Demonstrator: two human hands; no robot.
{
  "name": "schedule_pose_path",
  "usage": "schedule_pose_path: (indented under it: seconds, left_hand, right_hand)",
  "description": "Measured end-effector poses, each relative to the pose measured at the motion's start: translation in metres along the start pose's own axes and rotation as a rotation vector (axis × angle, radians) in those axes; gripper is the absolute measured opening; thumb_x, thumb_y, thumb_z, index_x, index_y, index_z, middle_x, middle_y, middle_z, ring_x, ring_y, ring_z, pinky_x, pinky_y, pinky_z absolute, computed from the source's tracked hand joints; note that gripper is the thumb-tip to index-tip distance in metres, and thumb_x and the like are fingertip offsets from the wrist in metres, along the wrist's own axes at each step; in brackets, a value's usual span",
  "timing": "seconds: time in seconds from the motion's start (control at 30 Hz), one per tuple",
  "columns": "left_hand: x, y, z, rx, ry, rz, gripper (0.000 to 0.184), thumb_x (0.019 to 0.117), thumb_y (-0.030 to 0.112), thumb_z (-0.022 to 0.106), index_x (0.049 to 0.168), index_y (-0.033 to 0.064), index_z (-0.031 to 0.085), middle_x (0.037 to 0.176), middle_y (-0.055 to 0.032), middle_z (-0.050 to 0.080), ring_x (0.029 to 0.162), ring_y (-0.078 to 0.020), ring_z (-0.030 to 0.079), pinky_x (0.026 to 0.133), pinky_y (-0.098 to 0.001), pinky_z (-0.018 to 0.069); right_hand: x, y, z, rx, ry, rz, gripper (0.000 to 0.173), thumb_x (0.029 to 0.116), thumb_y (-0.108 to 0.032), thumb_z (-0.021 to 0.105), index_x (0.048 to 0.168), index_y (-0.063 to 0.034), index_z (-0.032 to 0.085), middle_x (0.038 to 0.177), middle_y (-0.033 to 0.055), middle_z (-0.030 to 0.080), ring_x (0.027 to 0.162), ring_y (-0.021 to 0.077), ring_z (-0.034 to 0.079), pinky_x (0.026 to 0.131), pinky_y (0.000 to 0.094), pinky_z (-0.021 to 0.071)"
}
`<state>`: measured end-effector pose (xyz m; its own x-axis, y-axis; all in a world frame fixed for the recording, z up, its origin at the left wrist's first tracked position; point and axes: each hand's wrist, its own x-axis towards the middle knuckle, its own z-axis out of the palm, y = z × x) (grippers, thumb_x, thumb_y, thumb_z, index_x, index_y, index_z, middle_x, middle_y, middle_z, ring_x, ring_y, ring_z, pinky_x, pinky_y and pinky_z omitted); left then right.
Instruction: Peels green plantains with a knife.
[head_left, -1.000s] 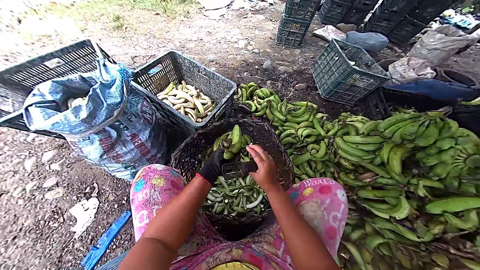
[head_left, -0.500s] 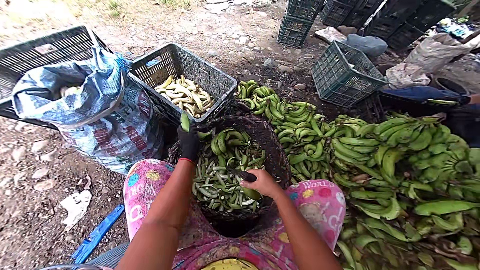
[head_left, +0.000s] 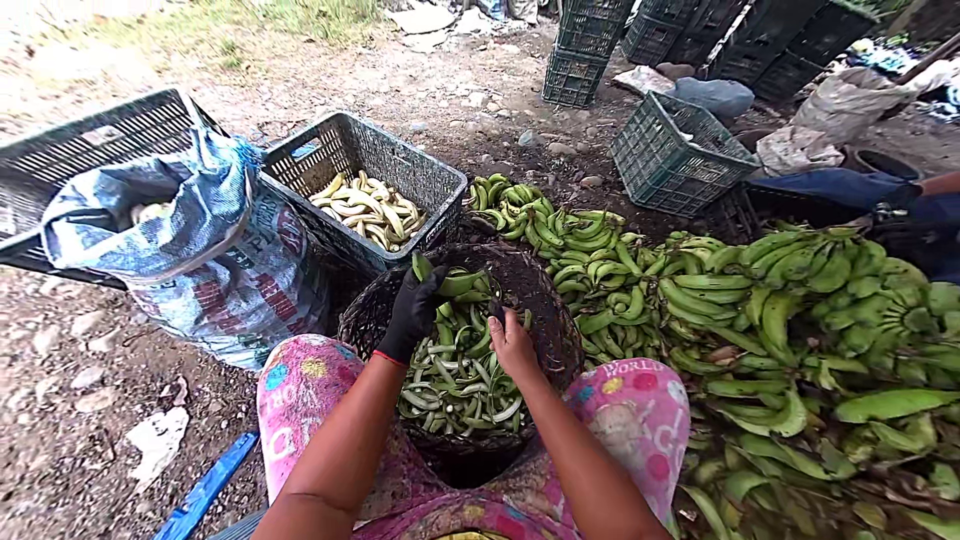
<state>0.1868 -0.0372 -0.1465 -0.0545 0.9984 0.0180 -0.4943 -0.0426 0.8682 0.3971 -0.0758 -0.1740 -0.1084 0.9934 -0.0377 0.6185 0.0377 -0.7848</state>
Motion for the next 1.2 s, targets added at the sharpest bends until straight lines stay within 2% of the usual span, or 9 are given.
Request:
schedule_pose_path:
  seconds: [0.1, 0.27, 0.33, 0.43, 0.5, 0.6, 0.7, 1.07, 1.2]
  left_hand:
    - [-0.004, 0.003, -0.001, 0.237, -0.051, 0.115, 0.057, 0.0898, 0.032, 0.079, 0.14, 0.0163, 0.057, 0.121, -0.0091, 0.07, 0.104, -0.0219, 0.069, 0.089, -0.0424, 0.0593]
    - [-0.003, 0.0, -0.003, 0.303, -0.114, 0.157, 0.057, 0.0898, 0.026, 0.079, 0.142, 0.0174, 0.057, 0.129, -0.0051, 0.067, 0.112, -0.0183, 0.066, 0.095, -0.0397, 0.0573]
    - [-0.004, -0.005, -0.003, 0.263, -0.165, 0.168, 0.057, 0.0904, 0.026, 0.078, 0.143, 0.017, 0.056, 0.127, -0.0058, 0.067, 0.109, -0.0182, 0.066, 0.093, -0.039, 0.0578]
    - [-0.007, -0.004, -0.002, 0.125, -0.241, 0.161, 0.061, 0.0903, 0.037, 0.077, 0.144, 0.0194, 0.054, 0.126, -0.006, 0.067, 0.106, -0.0189, 0.067, 0.088, -0.0388, 0.0589]
    - [-0.004, 0.0, -0.006, 0.062, -0.245, 0.144, 0.066, 0.0916, 0.049, 0.072, 0.147, 0.0218, 0.049, 0.122, -0.0068, 0.068, 0.102, -0.0198, 0.069, 0.085, -0.0401, 0.06]
    - [0.002, -0.003, -0.018, 0.19, -0.102, 0.053, 0.063, 0.1035, 0.059, 0.042, 0.153, 0.0202, 0.038, 0.121, -0.0098, 0.068, 0.101, -0.0222, 0.069, 0.084, -0.0434, 0.0591]
    - [0.002, -0.015, -0.023, 0.287, 0.011, -0.098, 0.067, 0.1048, 0.066, 0.023, 0.15, 0.0209, 0.043, 0.115, -0.0111, 0.068, 0.093, -0.0238, 0.069, 0.081, -0.0459, 0.059]
    - [-0.006, -0.045, -0.01, 0.434, -0.049, -0.155, 0.064, 0.1077, 0.059, 0.022, 0.136, 0.0133, 0.058, 0.112, -0.0107, 0.069, 0.096, -0.0195, 0.067, 0.086, -0.0447, 0.0563]
    - [-0.026, -0.049, 0.018, 0.077, -0.046, -0.574, 0.062, 0.1082, 0.058, 0.02, 0.106, 0.0095, 0.059, 0.074, -0.008, 0.062, 0.059, -0.0193, 0.061, 0.053, -0.0338, 0.053]
  right_hand:
    - [0.005, -0.009, -0.003, 0.023, -0.03, 0.046, 0.05, 0.111, -0.041, 0.037, 0.137, -0.0013, 0.054, 0.087, 0.0132, 0.068, 0.075, 0.0256, 0.069, 0.076, 0.0457, 0.059]
    - [-0.013, -0.044, -0.01, 0.546, 0.37, -0.632, 0.059, 0.1092, -0.053, 0.035, 0.125, 0.0019, 0.051, 0.08, -0.0011, 0.063, 0.065, 0.0063, 0.062, 0.059, 0.0264, 0.0577]
    - [-0.015, -0.029, 0.002, 0.367, 0.336, -0.435, 0.055, 0.1112, -0.045, 0.036, 0.124, 0.0058, 0.054, 0.076, 0.0008, 0.062, 0.063, 0.0081, 0.061, 0.06, 0.0286, 0.057]
    - [0.001, 0.016, 0.015, -0.11, -0.399, 0.38, 0.063, 0.1082, -0.058, 0.033, 0.131, -0.0053, 0.057, 0.083, 0.0106, 0.062, 0.068, 0.0213, 0.061, 0.067, 0.0406, 0.0541]
    - [0.006, 0.027, 0.028, -0.187, -0.655, 0.506, 0.067, 0.1049, -0.064, 0.036, 0.136, -0.0088, 0.056, 0.095, 0.0144, 0.065, 0.076, 0.0266, 0.064, 0.072, 0.0464, 0.0544]
    - [0.003, 0.014, 0.027, 0.024, -0.457, 0.434, 0.057, 0.1076, -0.056, 0.041, 0.14, -0.0105, 0.053, 0.092, 0.0108, 0.066, 0.072, 0.0217, 0.065, 0.069, 0.0408, 0.0561]
    - [0.01, 0.016, 0.015, 0.016, -0.266, 0.336, 0.055, 0.1091, -0.046, 0.044, 0.149, -0.009, 0.05, 0.13, 0.0226, 0.066, 0.119, 0.0372, 0.065, 0.103, 0.0596, 0.0485]
    - [0.007, 0.002, -0.003, -0.221, -0.083, -0.119, 0.062, 0.0975, -0.061, 0.056, 0.136, -0.0142, 0.068, 0.126, 0.016, 0.068, 0.124, 0.0343, 0.061, 0.11, 0.0594, 0.0416]
    - [0.035, 0.018, -0.015, -0.367, 0.154, -0.005, 0.055, 0.0973, -0.058, 0.06, 0.134, -0.0178, 0.069, 0.125, 0.0203, 0.068, 0.122, 0.0398, 0.061, 0.107, 0.0616, 0.0411]
